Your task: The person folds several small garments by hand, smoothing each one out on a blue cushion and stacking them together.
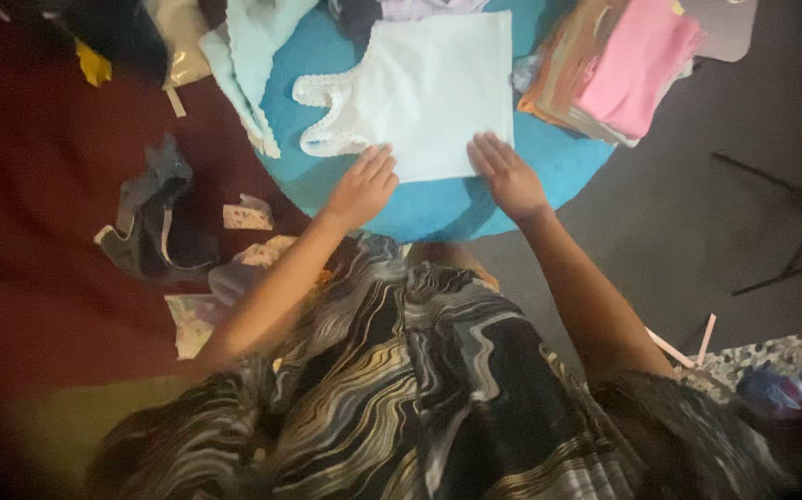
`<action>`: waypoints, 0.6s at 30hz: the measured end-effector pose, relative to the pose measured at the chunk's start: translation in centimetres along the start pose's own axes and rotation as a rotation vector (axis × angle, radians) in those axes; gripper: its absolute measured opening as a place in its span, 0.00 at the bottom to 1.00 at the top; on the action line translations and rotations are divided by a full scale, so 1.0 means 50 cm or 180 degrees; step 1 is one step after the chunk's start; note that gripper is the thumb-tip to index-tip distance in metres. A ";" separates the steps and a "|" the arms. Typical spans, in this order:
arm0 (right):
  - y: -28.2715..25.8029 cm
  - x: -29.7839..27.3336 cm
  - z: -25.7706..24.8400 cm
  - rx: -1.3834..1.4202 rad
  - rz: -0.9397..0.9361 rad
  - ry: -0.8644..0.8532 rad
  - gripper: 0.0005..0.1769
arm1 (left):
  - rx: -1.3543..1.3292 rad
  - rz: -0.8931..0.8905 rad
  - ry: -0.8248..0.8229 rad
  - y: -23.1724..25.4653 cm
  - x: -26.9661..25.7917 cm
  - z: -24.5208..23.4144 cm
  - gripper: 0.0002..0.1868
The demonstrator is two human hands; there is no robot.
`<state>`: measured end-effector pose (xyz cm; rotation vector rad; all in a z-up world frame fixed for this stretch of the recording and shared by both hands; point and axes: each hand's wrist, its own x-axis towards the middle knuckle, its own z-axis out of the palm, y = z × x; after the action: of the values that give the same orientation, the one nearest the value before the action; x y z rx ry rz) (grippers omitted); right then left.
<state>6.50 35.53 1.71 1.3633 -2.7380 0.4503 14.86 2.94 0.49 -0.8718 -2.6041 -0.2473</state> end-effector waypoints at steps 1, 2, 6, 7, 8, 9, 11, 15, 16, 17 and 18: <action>-0.013 -0.019 -0.004 -0.0118 0.0030 -0.0005 0.25 | -0.0044 -0.0017 0.0043 0.002 -0.012 0.000 0.08; -0.014 -0.034 -0.010 -0.0122 0.0027 0.0009 0.25 | -0.0032 -0.0011 0.0047 0.004 -0.014 0.000 0.08; 0.021 -0.048 -0.020 -0.0189 0.0669 -0.0067 0.12 | -0.0712 -0.0562 -0.0709 0.001 0.004 0.022 0.06; 0.034 -0.038 -0.020 -0.0167 0.0897 -0.0045 0.06 | -0.1110 -0.1146 -0.1190 -0.004 0.013 0.031 0.04; 0.049 -0.024 -0.019 -0.0179 0.0895 -0.0043 0.06 | -0.1111 -0.1143 -0.1179 -0.007 0.022 0.039 0.04; 0.068 -0.004 -0.019 0.0522 0.1408 0.0042 0.10 | -0.1778 -0.2119 -0.0637 -0.010 0.035 0.048 0.10; 0.102 0.042 -0.022 0.1265 0.1919 0.0099 0.16 | -0.2427 -0.3113 -0.0092 -0.031 0.059 0.063 0.19; 0.106 0.078 -0.062 0.3669 0.3043 -0.0261 0.18 | -0.2654 -0.2854 0.0400 -0.052 0.061 0.078 0.27; 0.106 0.083 -0.076 0.3471 0.3222 -0.0707 0.19 | -0.2461 -0.2666 0.0278 -0.053 0.066 0.082 0.22; 0.103 0.087 -0.084 0.3478 0.3239 -0.0702 0.19 | -0.2469 -0.2660 0.0261 -0.055 0.071 0.086 0.22; 0.097 0.085 -0.086 0.3789 0.3362 -0.0607 0.17 | -0.2575 -0.2886 0.0330 -0.053 0.069 0.085 0.16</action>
<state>-0.27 36.19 5.44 -0.3606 -3.1210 2.2824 9.46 3.90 -2.11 0.2196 -2.5924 -1.5896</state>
